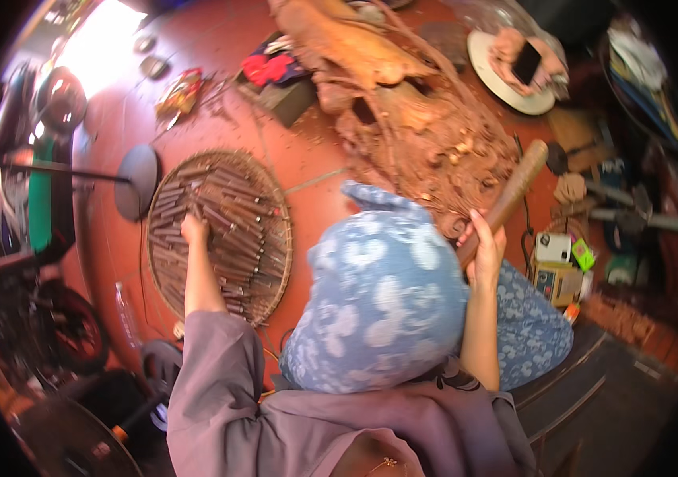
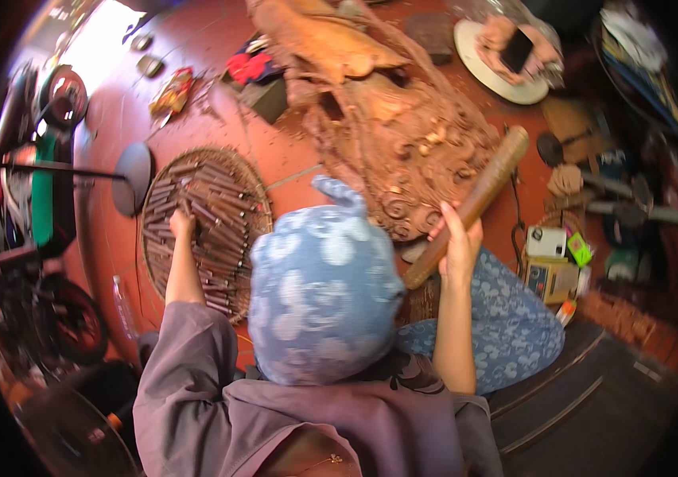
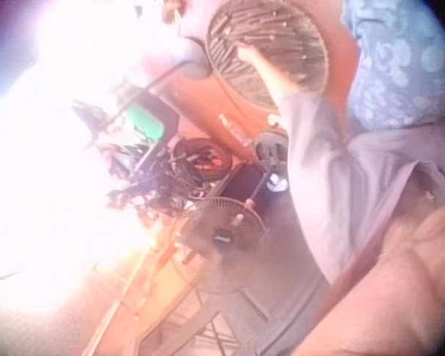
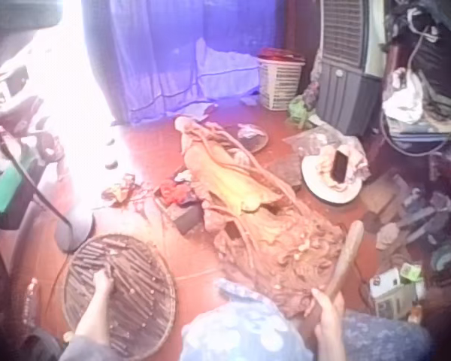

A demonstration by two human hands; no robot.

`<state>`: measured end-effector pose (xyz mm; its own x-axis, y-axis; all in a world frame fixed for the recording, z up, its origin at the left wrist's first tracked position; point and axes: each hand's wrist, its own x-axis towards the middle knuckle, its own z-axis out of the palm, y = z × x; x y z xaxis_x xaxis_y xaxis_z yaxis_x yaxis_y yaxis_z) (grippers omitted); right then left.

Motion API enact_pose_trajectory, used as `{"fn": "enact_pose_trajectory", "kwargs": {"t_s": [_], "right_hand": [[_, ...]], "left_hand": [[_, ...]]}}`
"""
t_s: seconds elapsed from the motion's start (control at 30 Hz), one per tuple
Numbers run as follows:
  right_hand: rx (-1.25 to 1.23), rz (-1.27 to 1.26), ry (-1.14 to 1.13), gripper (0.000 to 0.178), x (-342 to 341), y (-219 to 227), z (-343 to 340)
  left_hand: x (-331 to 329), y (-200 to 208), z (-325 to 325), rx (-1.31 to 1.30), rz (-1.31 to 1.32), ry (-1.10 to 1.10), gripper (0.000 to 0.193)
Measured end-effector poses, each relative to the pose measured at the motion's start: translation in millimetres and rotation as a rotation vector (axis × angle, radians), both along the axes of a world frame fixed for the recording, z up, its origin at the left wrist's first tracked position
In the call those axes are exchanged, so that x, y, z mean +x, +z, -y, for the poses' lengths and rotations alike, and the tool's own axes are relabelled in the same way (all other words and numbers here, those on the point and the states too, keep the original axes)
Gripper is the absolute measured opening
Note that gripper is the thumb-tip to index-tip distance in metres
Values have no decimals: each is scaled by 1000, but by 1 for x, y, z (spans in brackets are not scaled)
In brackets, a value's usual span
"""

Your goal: The person is carving a large, ornate wooden piece using a chisel and mallet. They repeatedly strike the chisel to shape the wood, occasionally switching chisels from a nearby basket.

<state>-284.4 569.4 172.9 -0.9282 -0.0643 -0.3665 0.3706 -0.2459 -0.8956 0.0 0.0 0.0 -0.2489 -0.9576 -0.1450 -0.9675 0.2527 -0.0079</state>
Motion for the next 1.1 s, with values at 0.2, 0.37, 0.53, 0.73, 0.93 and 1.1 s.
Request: {"fn": "enact_pose_trajectory", "kwargs": {"t_s": [0.2,0.37,0.53,0.73,0.93,1.1], "right_hand": [[-60,-20,-24,27,-21,9,-22],[-92,-3,10,25,-15,7,-21],[-143,2,-2,25,-11,4,-22],[-198,80,-74,30,-10,7,-25],[-124,30,12,33,-6,1,-28],[-7,137,-45,47,2,3,-31]], "left_hand": [[-29,15,-27,76,2,38,50],[-76,130,-22,-12,-335,-215,36],[-240,312,-196,339,-525,-695,41],[-350,342,-357,506,-247,-2080,29],[-356,268,-396,488,-448,-2229,21],[-375,247,-398,757,-613,-2001,31]]}}
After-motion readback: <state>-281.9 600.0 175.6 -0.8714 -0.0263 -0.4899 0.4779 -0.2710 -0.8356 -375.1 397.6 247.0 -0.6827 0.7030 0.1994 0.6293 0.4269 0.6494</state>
